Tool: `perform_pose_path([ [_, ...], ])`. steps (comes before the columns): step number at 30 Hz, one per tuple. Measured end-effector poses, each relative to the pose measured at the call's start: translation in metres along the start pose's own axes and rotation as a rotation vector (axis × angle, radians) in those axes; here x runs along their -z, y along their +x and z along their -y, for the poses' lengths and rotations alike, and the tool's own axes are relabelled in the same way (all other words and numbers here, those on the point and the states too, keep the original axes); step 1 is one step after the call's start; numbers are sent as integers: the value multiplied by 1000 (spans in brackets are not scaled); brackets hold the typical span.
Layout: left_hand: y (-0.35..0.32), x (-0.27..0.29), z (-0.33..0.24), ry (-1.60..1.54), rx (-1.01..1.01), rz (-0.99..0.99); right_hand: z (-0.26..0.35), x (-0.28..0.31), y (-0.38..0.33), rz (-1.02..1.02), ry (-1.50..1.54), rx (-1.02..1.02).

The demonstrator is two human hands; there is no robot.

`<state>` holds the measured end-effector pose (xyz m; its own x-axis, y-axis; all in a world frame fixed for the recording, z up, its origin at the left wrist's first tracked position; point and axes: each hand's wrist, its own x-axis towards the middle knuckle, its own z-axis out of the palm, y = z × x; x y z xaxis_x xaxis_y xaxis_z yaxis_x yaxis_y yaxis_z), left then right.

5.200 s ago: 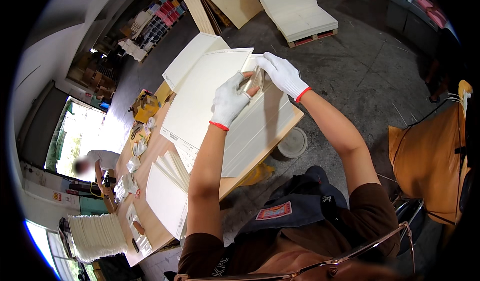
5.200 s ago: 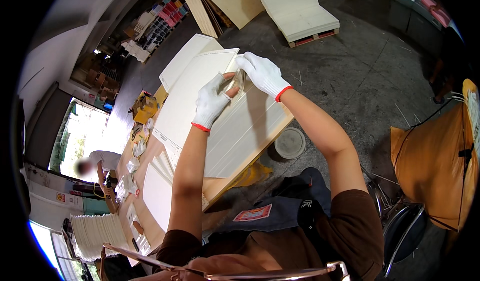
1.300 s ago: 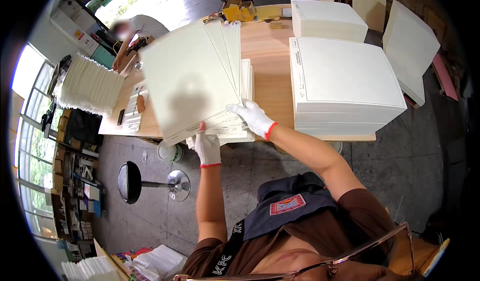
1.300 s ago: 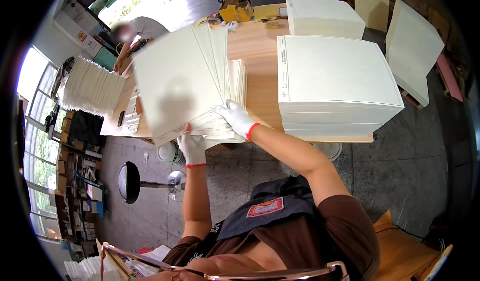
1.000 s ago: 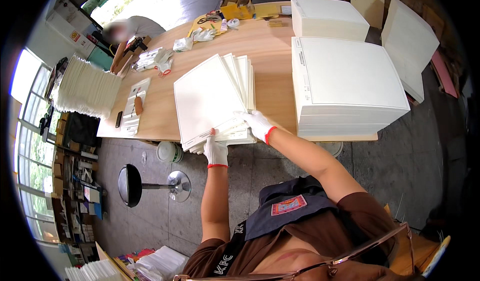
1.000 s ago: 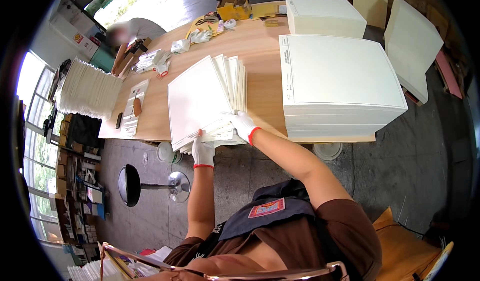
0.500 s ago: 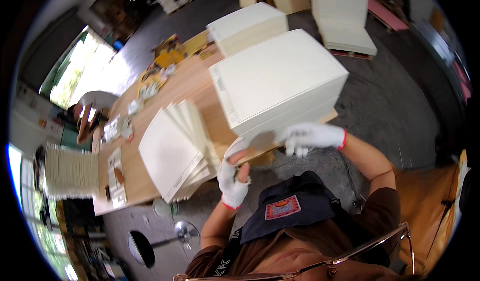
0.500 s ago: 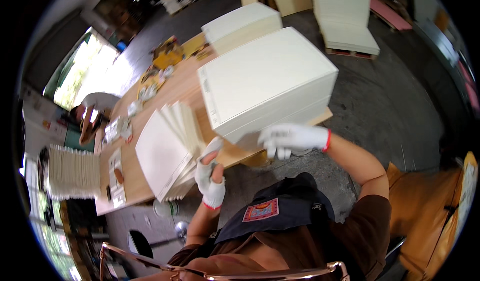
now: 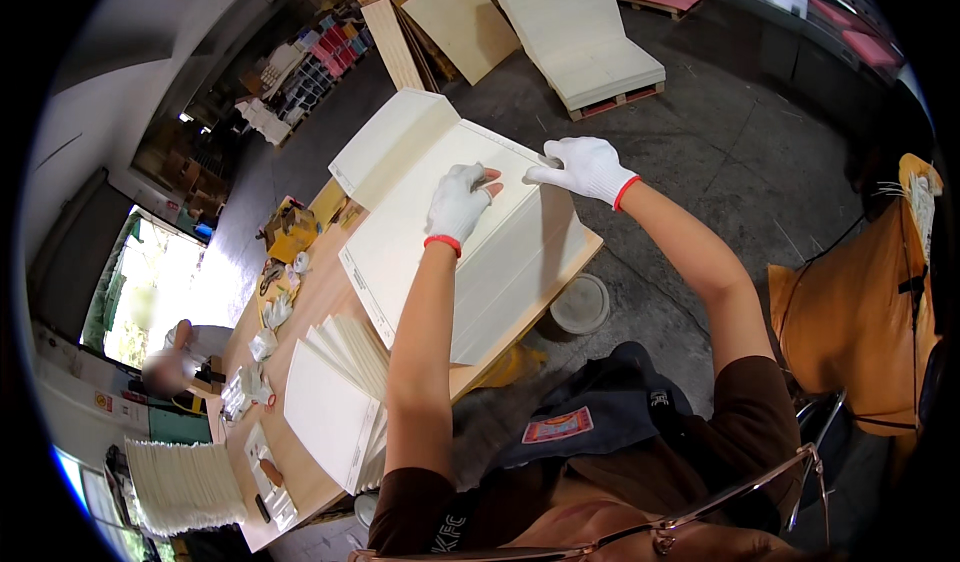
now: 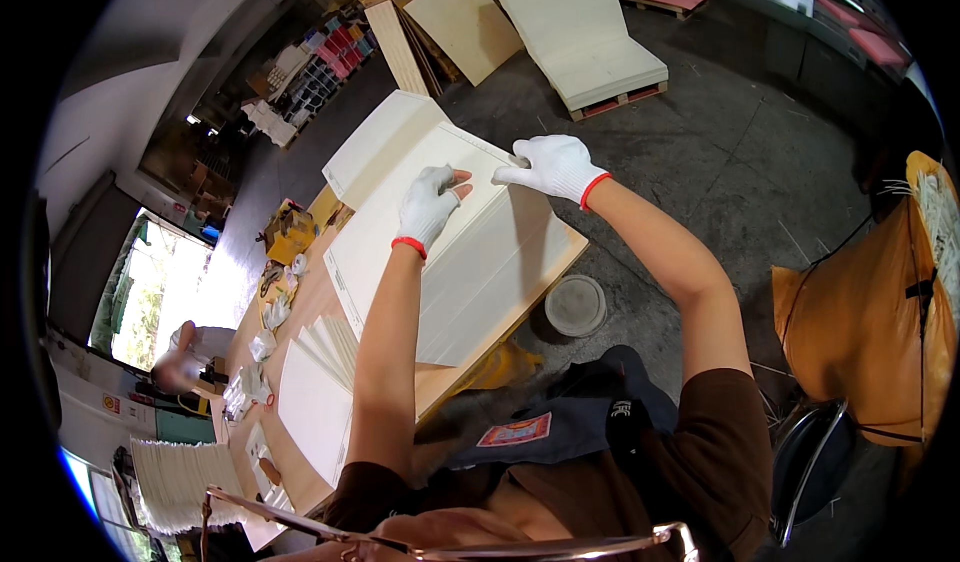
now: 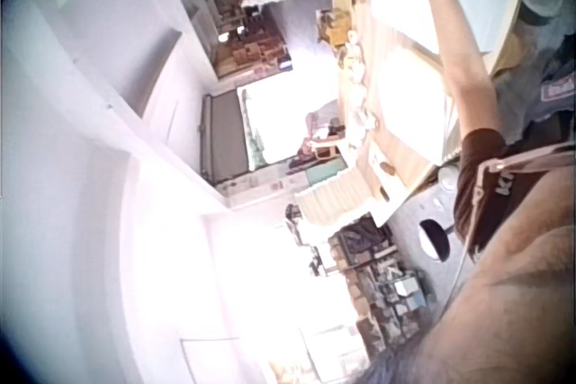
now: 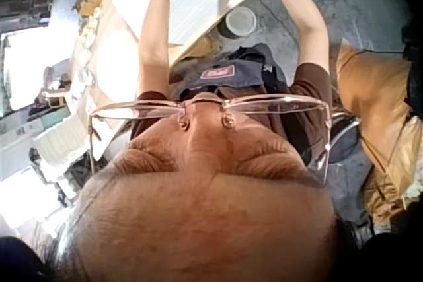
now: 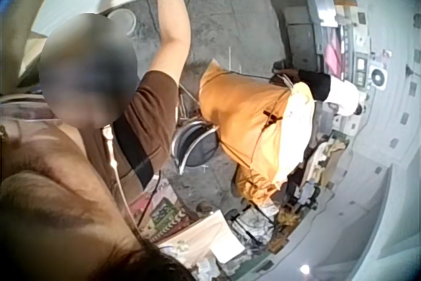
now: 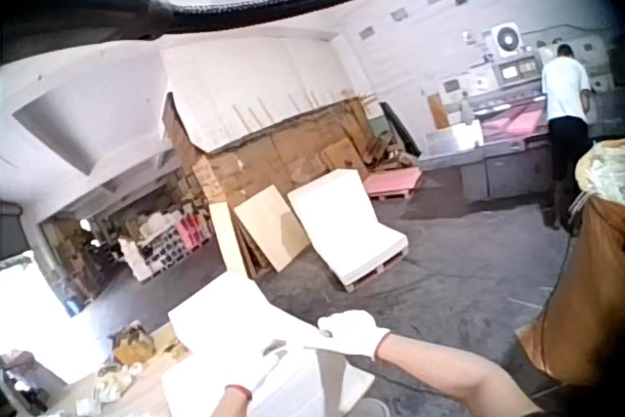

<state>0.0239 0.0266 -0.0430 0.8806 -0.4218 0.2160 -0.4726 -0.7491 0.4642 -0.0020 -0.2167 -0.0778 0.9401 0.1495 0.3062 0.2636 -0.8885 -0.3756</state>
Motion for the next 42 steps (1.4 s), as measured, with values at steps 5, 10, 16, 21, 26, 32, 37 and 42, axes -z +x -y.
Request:
perform_pose_path([
  [5,0,-12,7,34,23,-49,1,15,24,-210,-193,413],
  [10,0,-21,4,-127,-27,6,18,3,44,-64,365,157],
  [16,2,-24,0,-449,-69,-3,21,-21,32,-126,735,-124],
  [21,1,-22,0,-469,-80,19,19,-32,30,-260,729,-28],
  [26,-1,-21,-5,-388,-94,4,17,-34,28,-268,706,-3],
  [32,-4,-19,-7,-276,9,-63,20,-31,26,-221,617,-75],
  [37,-2,-20,-8,-242,-24,1,19,-36,29,-268,642,-53],
  [42,-4,-18,-12,-299,-19,31,15,-42,30,-279,649,-36],
])
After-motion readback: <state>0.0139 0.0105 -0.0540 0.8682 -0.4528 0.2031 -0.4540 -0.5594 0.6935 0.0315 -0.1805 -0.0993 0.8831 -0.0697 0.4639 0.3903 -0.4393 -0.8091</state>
